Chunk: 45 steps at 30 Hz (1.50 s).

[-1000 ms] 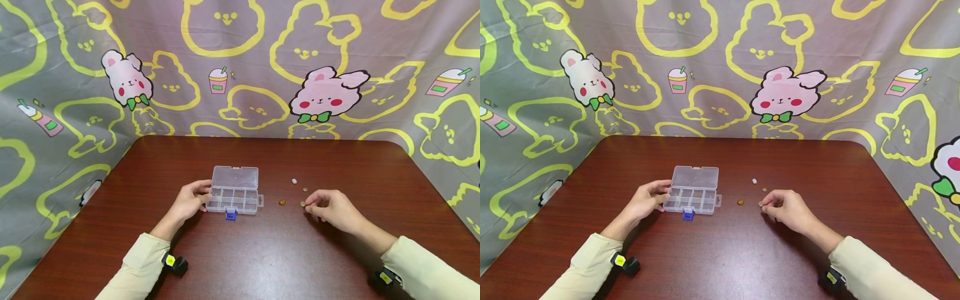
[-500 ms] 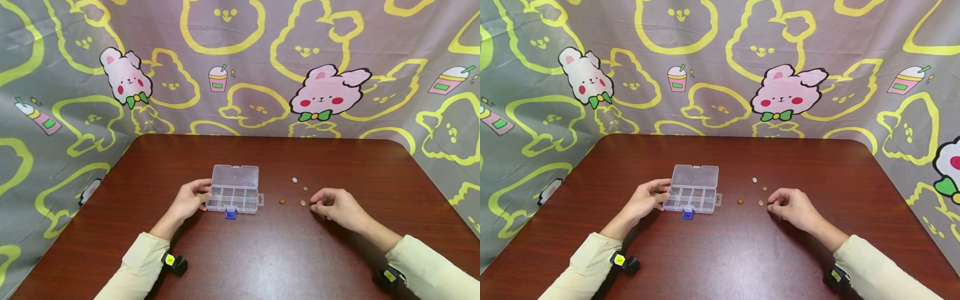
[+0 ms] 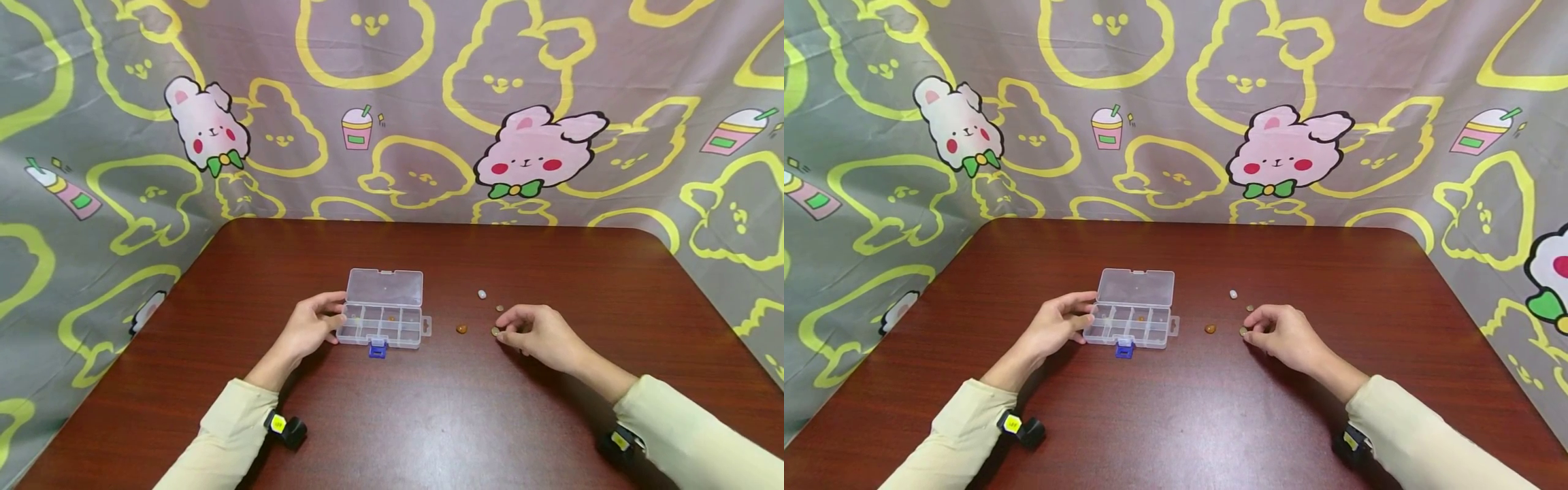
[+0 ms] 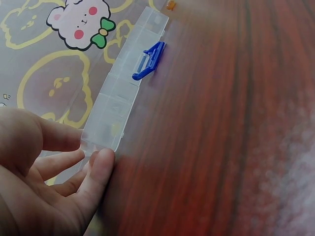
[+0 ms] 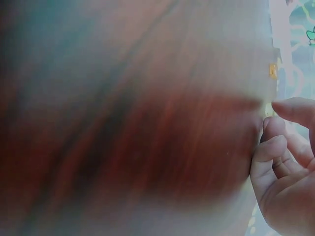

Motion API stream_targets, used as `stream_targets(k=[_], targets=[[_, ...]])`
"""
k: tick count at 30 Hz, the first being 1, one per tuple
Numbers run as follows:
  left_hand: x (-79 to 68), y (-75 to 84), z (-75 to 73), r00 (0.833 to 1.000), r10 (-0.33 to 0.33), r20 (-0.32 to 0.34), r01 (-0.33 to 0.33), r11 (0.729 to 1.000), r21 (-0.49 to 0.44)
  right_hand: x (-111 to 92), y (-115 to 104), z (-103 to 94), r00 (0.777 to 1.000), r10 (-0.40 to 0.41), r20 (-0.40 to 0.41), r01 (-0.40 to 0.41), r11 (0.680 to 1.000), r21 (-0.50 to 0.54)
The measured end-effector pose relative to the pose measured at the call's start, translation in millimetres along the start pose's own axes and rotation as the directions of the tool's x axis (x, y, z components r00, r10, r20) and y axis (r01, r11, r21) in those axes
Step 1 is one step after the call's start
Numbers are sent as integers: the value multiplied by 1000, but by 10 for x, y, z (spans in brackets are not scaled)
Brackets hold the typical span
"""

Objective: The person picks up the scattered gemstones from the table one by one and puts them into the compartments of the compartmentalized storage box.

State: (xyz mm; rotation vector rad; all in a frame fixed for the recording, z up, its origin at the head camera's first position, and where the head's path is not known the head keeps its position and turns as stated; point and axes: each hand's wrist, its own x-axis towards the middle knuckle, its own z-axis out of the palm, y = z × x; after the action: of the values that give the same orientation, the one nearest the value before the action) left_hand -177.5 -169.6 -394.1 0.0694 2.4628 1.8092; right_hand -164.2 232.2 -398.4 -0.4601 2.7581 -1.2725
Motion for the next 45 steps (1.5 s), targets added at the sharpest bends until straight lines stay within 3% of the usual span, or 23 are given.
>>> stream_targets(k=[16,45], targets=[[18,-21,-5,1000,-1,0,1,1000,17,73,-55,-3,999,-5,45,5,1000,3],[-4,-16,-10,1000,9,3,-9,1000,-2,43,-76,-8,999,-2,48,3,1000,-5]])
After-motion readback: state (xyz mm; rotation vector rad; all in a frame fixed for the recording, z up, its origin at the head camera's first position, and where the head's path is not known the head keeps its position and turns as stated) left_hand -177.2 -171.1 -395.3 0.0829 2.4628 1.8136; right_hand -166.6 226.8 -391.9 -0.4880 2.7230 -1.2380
